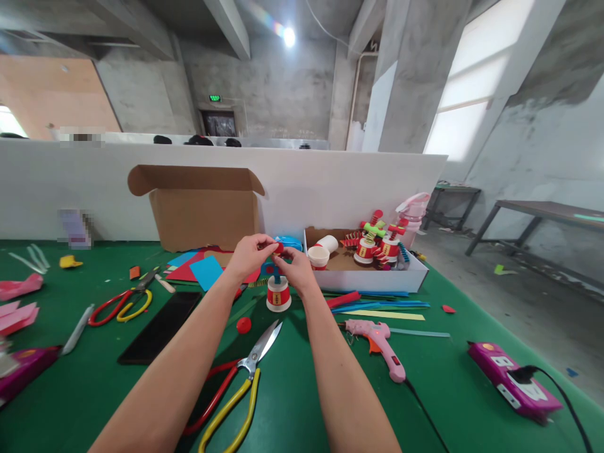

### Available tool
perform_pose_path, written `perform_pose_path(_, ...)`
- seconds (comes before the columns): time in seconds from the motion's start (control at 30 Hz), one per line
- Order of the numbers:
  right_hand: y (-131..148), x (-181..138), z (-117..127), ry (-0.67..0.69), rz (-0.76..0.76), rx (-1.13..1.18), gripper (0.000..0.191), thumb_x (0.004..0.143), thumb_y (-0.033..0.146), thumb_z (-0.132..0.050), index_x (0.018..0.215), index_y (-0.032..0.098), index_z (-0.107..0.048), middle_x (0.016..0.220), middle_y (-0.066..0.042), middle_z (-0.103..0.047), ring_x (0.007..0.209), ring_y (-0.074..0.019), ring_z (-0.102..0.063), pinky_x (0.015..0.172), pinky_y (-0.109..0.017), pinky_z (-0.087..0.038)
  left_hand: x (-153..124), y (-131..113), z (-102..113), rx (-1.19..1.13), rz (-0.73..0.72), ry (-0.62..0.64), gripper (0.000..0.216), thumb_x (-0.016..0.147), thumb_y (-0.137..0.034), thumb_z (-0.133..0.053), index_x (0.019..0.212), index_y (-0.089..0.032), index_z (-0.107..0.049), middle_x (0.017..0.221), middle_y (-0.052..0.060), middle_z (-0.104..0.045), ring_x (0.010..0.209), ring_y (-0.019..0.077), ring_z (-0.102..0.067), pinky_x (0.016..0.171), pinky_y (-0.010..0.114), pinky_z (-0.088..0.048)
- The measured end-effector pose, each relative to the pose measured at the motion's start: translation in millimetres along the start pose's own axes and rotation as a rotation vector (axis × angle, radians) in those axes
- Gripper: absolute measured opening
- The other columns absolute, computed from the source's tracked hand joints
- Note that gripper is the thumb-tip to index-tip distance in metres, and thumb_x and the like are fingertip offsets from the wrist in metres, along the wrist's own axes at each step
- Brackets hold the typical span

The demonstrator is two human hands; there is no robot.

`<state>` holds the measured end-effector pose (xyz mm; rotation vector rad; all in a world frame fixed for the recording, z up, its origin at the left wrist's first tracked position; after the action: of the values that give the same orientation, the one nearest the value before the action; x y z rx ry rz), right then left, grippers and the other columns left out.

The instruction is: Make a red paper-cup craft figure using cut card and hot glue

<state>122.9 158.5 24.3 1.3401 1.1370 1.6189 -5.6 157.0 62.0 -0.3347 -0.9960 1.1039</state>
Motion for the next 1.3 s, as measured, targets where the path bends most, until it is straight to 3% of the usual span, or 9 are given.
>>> perform_pose_path(1.03,-1.8,1.1,6.7,-0.057,-0.037,0.023,0.024,0.061,0.032,-0.073,0.081,0.019,-0.068,0.078,-0.004,-0.068,0.064,-0.0161,-0.061,0.056,-0.029,-0.049,0.3,0.9,0.1,0.0,0.051,-0.009,0.014,0.072,-0.027,-0.057,0.067,-0.017,-0.066,0.065,0.001,-0.066,0.062,0.0122,-0.055,0.059,0.023,-0.041)
perform_pose_path(1.3,0.1,2.5,9.5,-0.045,0.008,-0.07,0.022,0.064,0.031,-0.073,0.081,0.017,-0.068,0.067,-0.002,-0.067,0.057,-0.0147,-0.061,0.053,-0.027,-0.05,-0.1,-1.0,0.5,0.007,0.054,-0.011,0.015,0.071,-0.027,-0.057,0.066,-0.016,-0.065,0.064,0.0,-0.065,0.062,0.0119,-0.055,0.058,0.022,-0.04)
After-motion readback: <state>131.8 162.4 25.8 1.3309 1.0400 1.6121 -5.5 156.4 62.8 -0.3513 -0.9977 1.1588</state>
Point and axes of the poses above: each hand's wrist, its own x-axis towards the middle knuckle, its own z-axis out of the back of the hand, y = z × x, the point moved 2 cm from there along x, towards the middle knuckle
